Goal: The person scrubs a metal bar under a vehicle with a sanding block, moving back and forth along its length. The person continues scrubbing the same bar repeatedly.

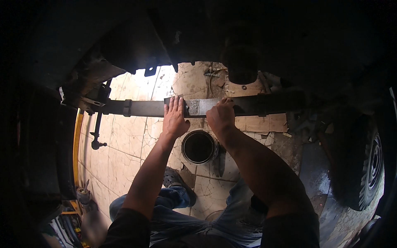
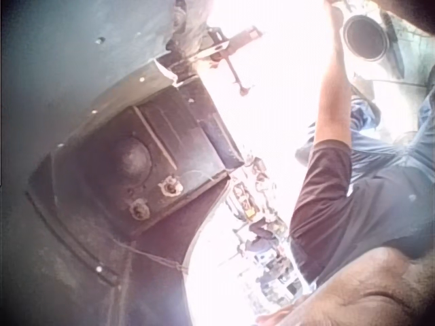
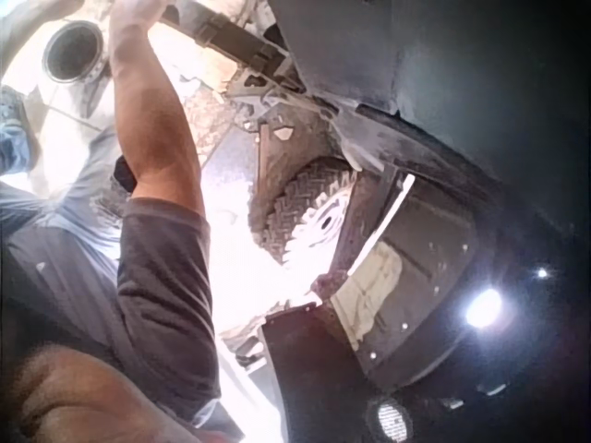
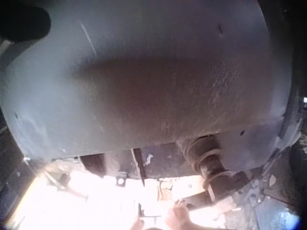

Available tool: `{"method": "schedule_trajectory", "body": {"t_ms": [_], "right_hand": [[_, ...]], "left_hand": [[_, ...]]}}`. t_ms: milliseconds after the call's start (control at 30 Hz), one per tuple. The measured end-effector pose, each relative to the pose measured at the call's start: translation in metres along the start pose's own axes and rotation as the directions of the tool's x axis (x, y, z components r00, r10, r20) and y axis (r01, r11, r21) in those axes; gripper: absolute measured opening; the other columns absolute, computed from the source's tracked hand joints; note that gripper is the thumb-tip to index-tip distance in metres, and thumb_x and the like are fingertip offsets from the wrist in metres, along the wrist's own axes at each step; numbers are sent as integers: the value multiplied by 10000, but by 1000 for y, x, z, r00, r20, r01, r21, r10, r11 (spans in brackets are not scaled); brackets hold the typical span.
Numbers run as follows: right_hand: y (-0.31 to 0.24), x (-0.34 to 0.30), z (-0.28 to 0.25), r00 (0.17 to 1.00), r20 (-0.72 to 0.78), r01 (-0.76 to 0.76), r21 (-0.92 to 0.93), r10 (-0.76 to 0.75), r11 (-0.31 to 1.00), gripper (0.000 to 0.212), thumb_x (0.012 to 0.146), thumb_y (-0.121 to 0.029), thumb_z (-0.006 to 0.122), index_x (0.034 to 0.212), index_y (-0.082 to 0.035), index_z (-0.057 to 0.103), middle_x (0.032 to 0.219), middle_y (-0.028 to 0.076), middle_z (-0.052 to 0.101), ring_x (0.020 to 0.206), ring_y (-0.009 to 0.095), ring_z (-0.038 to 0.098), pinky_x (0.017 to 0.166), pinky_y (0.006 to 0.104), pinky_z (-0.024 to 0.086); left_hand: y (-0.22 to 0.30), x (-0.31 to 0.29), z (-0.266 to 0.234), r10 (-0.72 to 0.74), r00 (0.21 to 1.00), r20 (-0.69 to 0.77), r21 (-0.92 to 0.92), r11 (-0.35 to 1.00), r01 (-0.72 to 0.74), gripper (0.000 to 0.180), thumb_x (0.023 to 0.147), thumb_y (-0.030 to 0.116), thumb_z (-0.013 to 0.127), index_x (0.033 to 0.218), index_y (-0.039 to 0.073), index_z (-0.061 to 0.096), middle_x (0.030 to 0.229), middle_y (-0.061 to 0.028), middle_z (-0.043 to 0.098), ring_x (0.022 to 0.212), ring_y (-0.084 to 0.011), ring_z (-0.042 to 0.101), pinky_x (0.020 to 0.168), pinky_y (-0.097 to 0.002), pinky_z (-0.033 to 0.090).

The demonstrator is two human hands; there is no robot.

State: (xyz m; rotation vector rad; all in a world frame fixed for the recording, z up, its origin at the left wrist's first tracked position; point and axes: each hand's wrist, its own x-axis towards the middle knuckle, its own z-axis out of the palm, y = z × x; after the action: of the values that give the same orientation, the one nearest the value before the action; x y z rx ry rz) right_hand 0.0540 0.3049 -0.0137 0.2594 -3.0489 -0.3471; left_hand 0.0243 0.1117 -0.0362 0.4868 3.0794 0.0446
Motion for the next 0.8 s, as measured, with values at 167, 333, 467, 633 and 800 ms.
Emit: {"method": "schedule_trajectory", "body": {"t_ms": [167, 333, 467, 633, 800], "right_hand": [[4, 0, 0, 1000, 14, 8, -19, -8, 1000, 252, 826, -203, 620, 939, -14, 743, 1072, 204, 647, 1000, 320, 595, 779, 397, 486], [-1, -2, 4, 997, -70, -38, -1, 37, 999, 234, 819, -188, 626, 935, -23, 747, 1060, 204, 647, 1009, 324, 592, 776, 402, 484], [2, -1, -4, 999, 42, 8, 0, -8, 1000, 217, 818, -187, 626, 910, -32, 747, 1004, 172, 644, 977, 311, 590, 759, 402, 482], [3, 2, 0, 998, 53, 23, -20, -22, 1000, 209, 817, -185, 626, 888, -25, 740, 970, 161, 634, 947, 298, 590, 741, 394, 485], [1, -1, 3, 1000, -22, -7, 4, 7, 1000, 219, 827, -182, 617, 892, -4, 729, 971, 167, 632, 939, 291, 594, 734, 384, 487]], "left_hand": [[23, -35, 2, -10, 1000, 26, -66, 998, 12, 978, 716, 239, 718, 1507, -21, 204, 1589, -205, 177, 1488, -340, 131, 1202, -492, 114], [8, -8, -3, 3, 999, 39, 9, 1000, -4, 991, 710, 243, 726, 1510, -10, 199, 1591, -194, 181, 1489, -332, 135, 1201, -497, 117], [8, 0, -5, 3, 999, 50, -26, 1000, -2, 999, 709, 247, 729, 1506, -25, 192, 1588, -212, 171, 1489, -344, 123, 1201, -495, 112], [21, -31, 0, 21, 1000, -5, -72, 997, -21, 1014, 702, 254, 725, 1506, -35, 178, 1588, -224, 154, 1488, -355, 115, 1203, -491, 102], [-5, 1, -6, 76, 996, 40, 44, 996, -78, 880, 730, 126, 591, 1510, -17, 211, 1591, -179, 197, 1491, -307, 147, 1211, -467, 115]]}}
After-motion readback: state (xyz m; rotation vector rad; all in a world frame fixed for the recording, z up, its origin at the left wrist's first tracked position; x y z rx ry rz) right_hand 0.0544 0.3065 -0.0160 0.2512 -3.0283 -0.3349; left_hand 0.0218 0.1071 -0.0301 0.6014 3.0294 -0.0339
